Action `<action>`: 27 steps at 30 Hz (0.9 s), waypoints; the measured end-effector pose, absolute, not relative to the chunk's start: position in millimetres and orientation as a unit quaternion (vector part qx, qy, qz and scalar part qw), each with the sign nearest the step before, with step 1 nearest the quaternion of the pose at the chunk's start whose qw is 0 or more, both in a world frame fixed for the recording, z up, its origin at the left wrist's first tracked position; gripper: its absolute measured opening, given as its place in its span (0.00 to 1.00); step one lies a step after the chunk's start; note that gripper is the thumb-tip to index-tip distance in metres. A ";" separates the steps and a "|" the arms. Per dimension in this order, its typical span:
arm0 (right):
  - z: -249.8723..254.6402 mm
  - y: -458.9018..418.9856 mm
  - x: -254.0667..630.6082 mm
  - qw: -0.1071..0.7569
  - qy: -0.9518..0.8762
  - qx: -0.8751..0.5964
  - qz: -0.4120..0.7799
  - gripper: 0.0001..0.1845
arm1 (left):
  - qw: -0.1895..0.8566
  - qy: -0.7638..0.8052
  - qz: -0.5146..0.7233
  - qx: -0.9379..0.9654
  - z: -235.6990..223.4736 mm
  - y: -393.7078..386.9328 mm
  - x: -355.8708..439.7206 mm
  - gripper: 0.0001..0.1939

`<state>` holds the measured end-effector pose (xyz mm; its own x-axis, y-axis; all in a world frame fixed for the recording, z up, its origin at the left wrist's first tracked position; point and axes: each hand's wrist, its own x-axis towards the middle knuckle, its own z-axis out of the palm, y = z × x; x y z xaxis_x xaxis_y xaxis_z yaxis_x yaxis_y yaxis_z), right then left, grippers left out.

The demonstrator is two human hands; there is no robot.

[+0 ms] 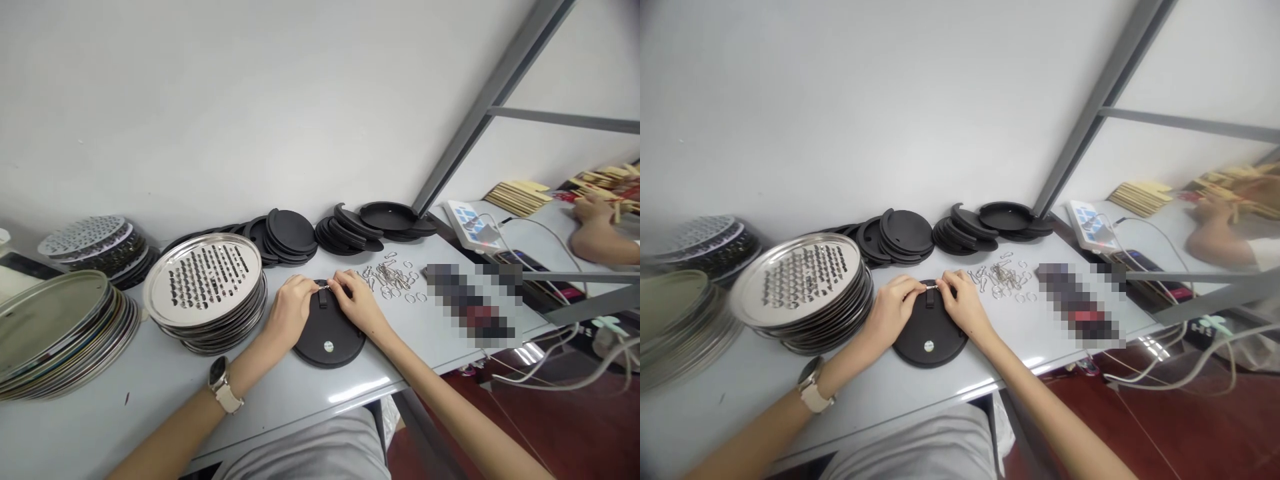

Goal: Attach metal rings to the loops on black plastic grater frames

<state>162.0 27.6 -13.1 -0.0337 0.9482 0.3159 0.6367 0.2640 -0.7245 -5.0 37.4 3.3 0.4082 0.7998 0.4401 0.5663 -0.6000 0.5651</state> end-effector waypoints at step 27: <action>-14.0 27.3 163.9 0.409 -0.686 -0.571 0.190 0.16 | 0.175 0.376 0.352 0.839 -1.5 49.6 -5.4 0.12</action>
